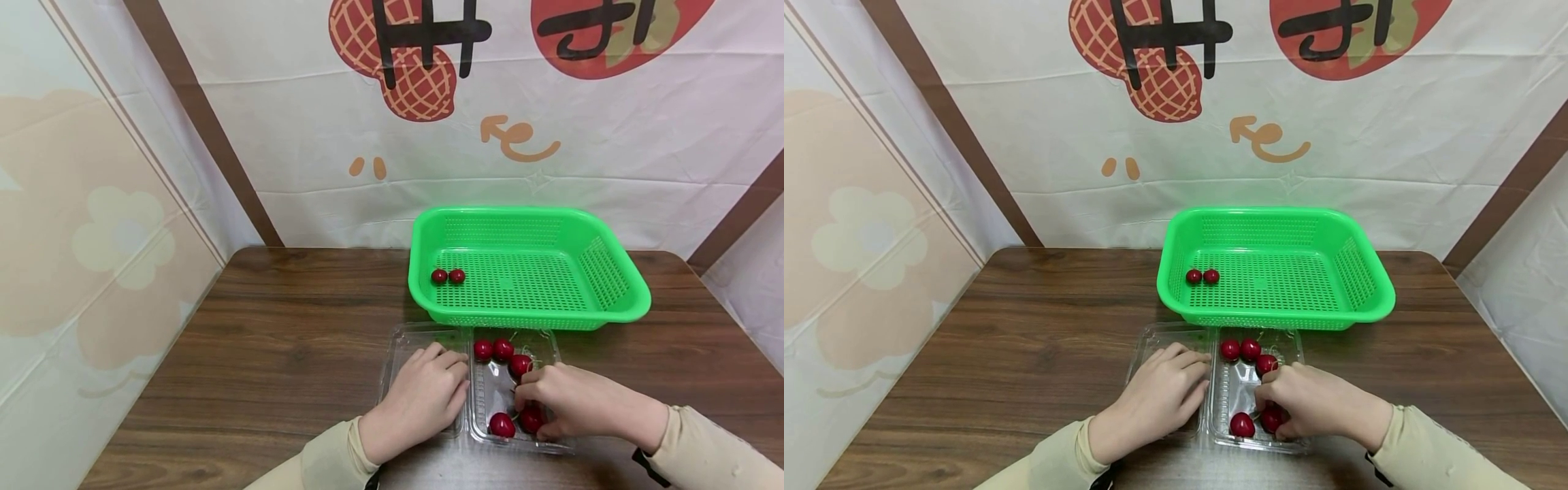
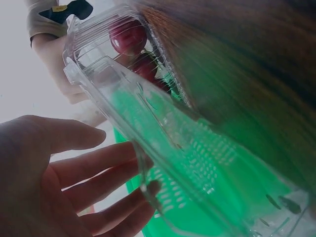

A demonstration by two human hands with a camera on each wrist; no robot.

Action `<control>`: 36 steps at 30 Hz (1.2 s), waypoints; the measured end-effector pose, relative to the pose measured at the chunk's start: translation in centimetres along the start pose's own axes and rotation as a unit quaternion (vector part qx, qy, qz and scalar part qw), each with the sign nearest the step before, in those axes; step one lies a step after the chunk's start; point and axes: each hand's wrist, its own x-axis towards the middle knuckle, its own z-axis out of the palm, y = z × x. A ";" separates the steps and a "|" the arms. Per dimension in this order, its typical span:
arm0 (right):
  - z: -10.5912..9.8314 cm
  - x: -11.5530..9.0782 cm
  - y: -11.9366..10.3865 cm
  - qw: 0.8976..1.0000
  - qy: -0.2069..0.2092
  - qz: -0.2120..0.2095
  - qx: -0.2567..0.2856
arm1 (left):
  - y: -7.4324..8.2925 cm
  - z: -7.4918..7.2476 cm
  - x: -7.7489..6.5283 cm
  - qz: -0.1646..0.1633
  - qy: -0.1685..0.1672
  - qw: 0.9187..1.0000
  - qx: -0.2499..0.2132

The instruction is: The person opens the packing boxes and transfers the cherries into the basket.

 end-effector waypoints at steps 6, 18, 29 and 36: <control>-0.1 0.1 0.1 1.000 0.004 -0.017 0.000 | 0.0 0.0 0.0 -0.002 -0.004 1.000 -0.001; -1.2 0.0 0.2 0.999 0.024 -0.045 0.003 | 0.0 -0.1 0.1 -0.003 -0.001 1.000 -0.003; -2.3 0.0 0.2 0.998 0.037 -0.050 -0.004 | -0.1 -0.1 0.1 -0.004 -0.004 1.000 0.000; -2.6 0.0 0.3 0.995 0.067 -0.077 -0.018 | -0.1 -0.1 0.1 -0.002 0.002 1.000 0.002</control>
